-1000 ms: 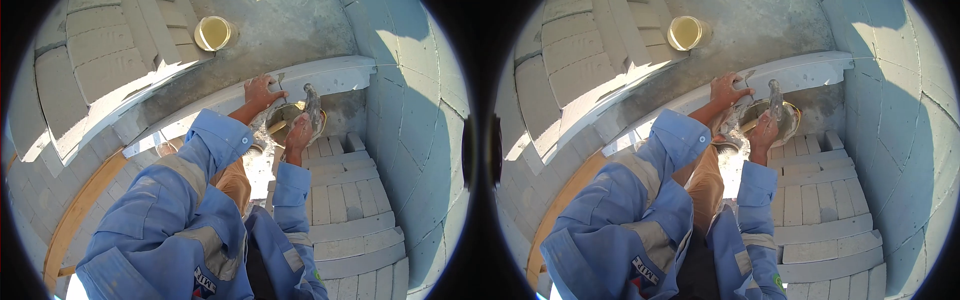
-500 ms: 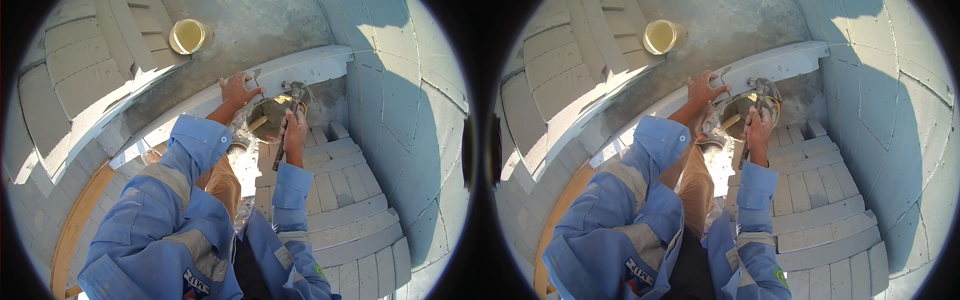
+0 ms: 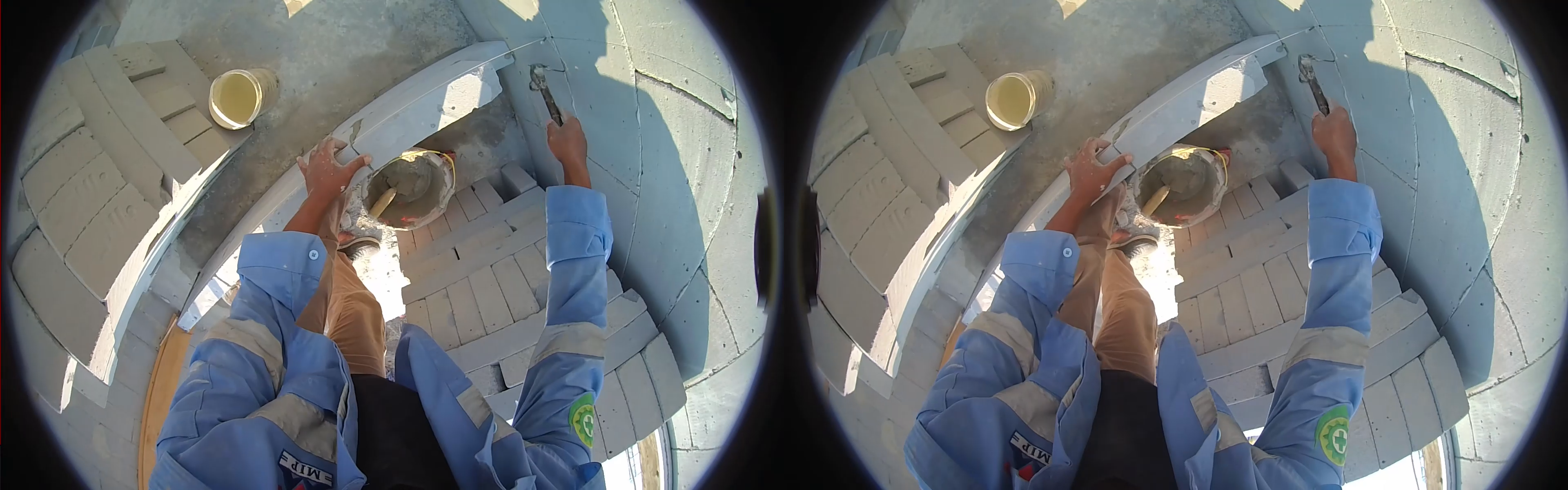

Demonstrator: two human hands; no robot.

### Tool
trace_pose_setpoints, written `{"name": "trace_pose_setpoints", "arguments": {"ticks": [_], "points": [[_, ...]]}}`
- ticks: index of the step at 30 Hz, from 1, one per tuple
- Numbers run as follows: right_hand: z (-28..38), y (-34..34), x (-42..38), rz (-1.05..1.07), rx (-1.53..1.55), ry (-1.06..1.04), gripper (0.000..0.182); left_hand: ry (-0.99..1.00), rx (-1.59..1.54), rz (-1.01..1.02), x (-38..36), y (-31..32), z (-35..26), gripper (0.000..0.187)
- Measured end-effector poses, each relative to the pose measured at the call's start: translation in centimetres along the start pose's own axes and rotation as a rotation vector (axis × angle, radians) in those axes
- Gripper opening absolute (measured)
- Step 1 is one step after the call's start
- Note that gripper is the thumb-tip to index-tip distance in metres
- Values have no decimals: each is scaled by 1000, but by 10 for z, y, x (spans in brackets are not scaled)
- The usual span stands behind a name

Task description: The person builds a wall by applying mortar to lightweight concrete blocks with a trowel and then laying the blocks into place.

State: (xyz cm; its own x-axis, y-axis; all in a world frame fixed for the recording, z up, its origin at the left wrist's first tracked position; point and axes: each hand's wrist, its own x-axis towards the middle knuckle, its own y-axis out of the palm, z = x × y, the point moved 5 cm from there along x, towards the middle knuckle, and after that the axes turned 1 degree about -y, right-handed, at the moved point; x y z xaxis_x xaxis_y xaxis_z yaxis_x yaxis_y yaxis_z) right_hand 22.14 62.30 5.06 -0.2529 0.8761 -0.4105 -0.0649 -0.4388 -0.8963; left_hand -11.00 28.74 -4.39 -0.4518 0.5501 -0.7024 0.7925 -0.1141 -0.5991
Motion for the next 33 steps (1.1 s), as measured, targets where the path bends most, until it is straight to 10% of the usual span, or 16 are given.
{"name": "trace_pose_setpoints", "arguments": {"ticks": [11,19,25,31,33], "points": [[23,67,41,249,-142,-155,43,-6,25,15,-4,2,-1,82],[-2,70,69,236,16,126,43,42,-3,-37,-1,3,0,82],[32,62,48,277,-31,-187,41,46,7,-29,0,3,-1,81],[0,75,69,42,-25,-122,34,35,6,-11,-1,-2,-5,74],[-19,85,69,225,559,354,29,39,0,-19,-2,-1,-4,74]]}}
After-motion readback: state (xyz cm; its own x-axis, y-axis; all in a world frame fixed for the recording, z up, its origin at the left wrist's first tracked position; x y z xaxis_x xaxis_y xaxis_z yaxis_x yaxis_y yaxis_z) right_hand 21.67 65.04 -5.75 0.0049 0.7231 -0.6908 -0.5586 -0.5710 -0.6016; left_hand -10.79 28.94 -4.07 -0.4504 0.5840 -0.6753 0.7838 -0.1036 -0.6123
